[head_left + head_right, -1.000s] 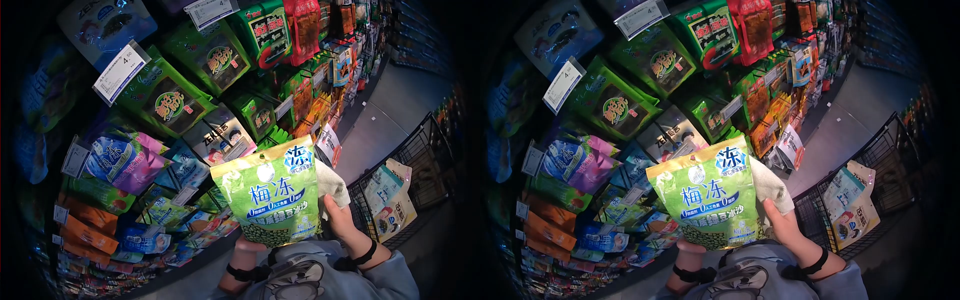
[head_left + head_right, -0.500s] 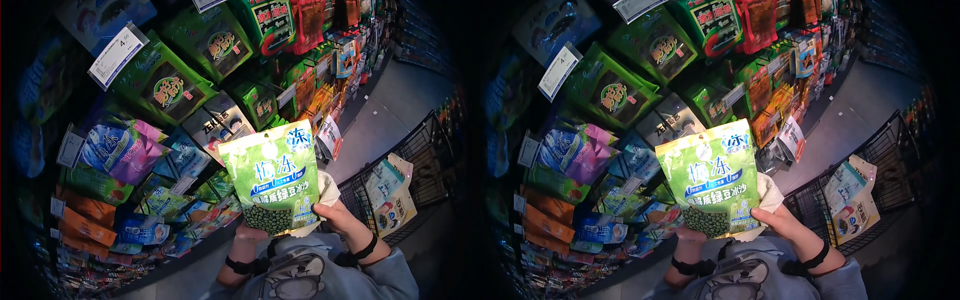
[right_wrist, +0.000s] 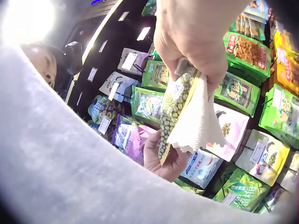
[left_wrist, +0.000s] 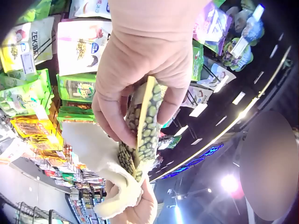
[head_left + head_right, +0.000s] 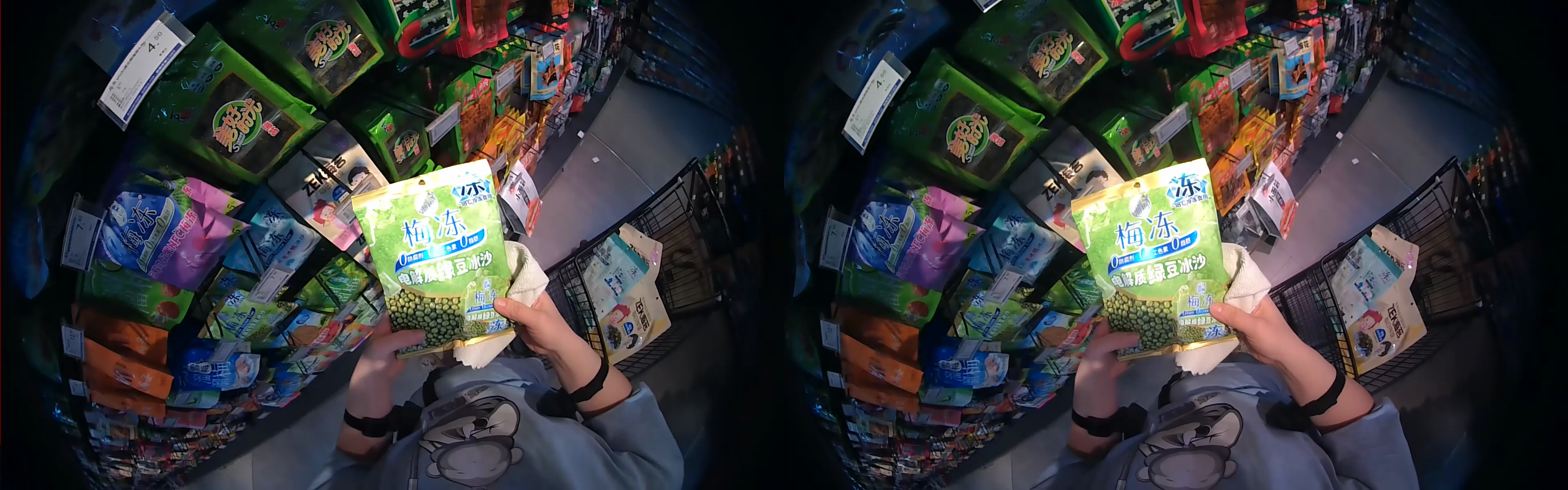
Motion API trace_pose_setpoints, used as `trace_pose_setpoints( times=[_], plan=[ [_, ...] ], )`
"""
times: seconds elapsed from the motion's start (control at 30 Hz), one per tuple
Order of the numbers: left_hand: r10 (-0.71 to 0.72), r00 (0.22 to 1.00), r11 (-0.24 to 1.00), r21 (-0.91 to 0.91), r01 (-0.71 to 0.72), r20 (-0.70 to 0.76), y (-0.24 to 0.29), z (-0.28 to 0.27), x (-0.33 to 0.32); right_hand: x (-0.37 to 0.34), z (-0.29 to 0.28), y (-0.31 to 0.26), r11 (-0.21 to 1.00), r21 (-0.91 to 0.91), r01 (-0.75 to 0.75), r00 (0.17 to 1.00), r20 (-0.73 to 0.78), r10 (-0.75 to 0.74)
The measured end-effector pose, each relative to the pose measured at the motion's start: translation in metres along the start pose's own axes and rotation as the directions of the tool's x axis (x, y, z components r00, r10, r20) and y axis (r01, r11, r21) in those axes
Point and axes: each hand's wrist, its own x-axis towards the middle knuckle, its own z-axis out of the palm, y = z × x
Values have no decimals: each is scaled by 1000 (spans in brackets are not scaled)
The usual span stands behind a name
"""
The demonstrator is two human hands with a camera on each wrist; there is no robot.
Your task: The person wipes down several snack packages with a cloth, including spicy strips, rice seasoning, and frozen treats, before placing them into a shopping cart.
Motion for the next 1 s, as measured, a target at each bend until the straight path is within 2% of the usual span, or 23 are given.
trace_pose_setpoints(
  times=[0.1,0.17,0.23,0.27,0.37,0.6,0.7,0.77,0.8,0.87,1.0],
  plan=[
    [-11,1000,998,-68,10,-3,-1,1,3,-1,-1,3,1000,-9,6,998,-69,-6],
    [-35,999,999,-34,34,-27,-3,-2,5,0,-2,1,995,44,-87,992,-91,90],
    [-130,977,990,-77,118,-172,-1,1,8,1,-5,3,995,60,-78,992,-99,84],
    [-108,977,994,-31,104,-183,-1,3,8,1,-7,3,993,67,-96,988,-115,103],
    [-91,986,992,-105,76,-142,-2,1,10,2,-11,5,992,72,-100,986,-124,109],
    [-86,991,994,-73,79,-106,2,4,9,1,-14,5,985,110,-133,985,-100,144],
    [-119,988,986,-125,107,-95,0,0,10,0,-14,3,980,124,-154,983,-77,164],
    [-146,982,988,-72,138,-124,-1,-1,9,0,-13,2,975,137,-177,980,-62,187],
    [-145,982,988,-70,137,-122,-1,1,8,-1,-10,1,980,108,-169,984,-41,174],
    [-37,996,992,121,47,-84,-1,8,5,-2,-7,-1,985,77,-154,988,-20,156],
    [-17,1000,993,117,15,22,-1,10,4,-4,-4,-6,986,-135,-99,992,60,108]
  ],
)
